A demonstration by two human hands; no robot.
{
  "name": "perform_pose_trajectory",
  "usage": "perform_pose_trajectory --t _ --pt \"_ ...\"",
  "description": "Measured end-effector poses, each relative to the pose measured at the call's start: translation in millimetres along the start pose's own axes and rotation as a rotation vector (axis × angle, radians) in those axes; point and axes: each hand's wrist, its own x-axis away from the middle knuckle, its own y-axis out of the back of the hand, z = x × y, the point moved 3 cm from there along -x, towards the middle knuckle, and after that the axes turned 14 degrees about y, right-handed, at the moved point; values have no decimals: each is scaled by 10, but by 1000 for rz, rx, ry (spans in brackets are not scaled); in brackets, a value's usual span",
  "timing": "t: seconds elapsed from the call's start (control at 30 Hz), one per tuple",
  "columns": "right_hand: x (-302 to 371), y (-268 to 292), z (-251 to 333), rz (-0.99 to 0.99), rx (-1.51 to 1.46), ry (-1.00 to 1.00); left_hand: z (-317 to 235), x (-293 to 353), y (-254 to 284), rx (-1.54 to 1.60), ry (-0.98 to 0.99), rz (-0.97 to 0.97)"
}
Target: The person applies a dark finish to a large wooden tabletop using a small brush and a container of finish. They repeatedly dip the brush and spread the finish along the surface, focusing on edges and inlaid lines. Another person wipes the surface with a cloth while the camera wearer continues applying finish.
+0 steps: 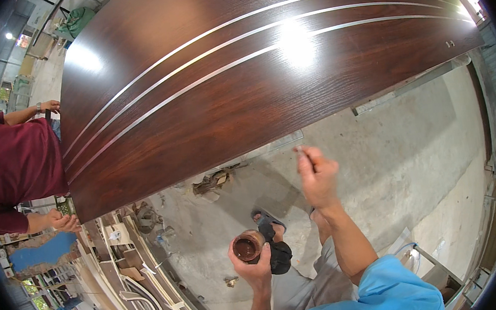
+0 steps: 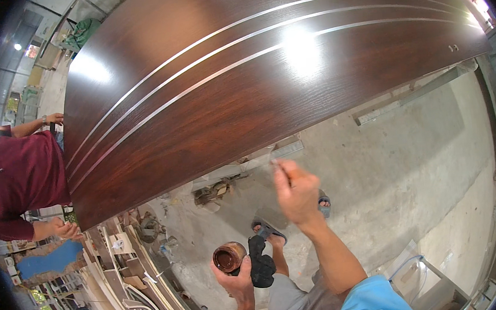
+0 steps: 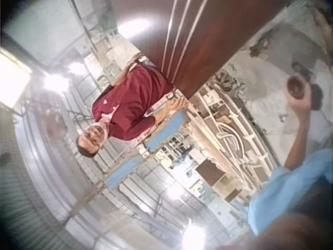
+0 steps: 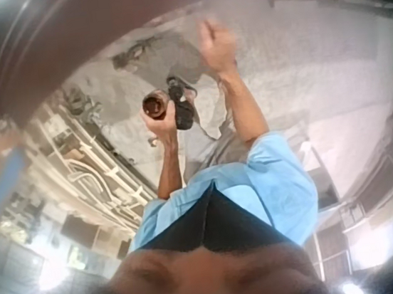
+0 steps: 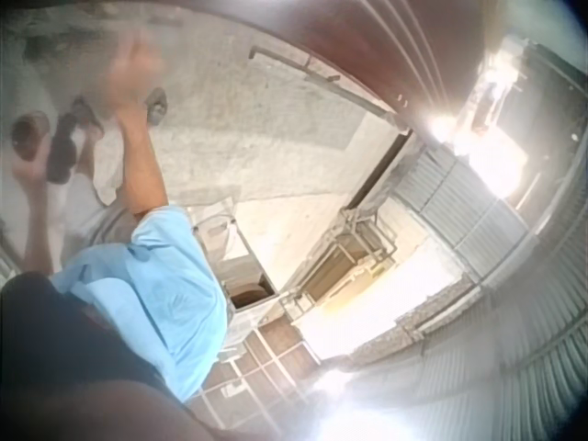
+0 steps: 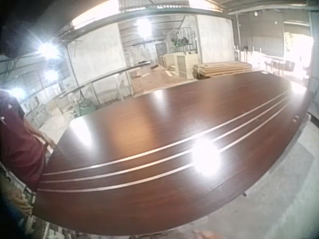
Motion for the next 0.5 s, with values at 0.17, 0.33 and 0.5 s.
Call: perform_pose_trajectory --t 0.17,0.33,0.5 --pt "-27 61 36 -48 -13 60 -15 5 -40 -53 -36 -5" --pt "-47 -51 81 60 -9 243 -27 25 -123 -62 -35 -8" --pt "-140 441 -241 -125 26 -95 -41 44 -243 -107 -39 25"
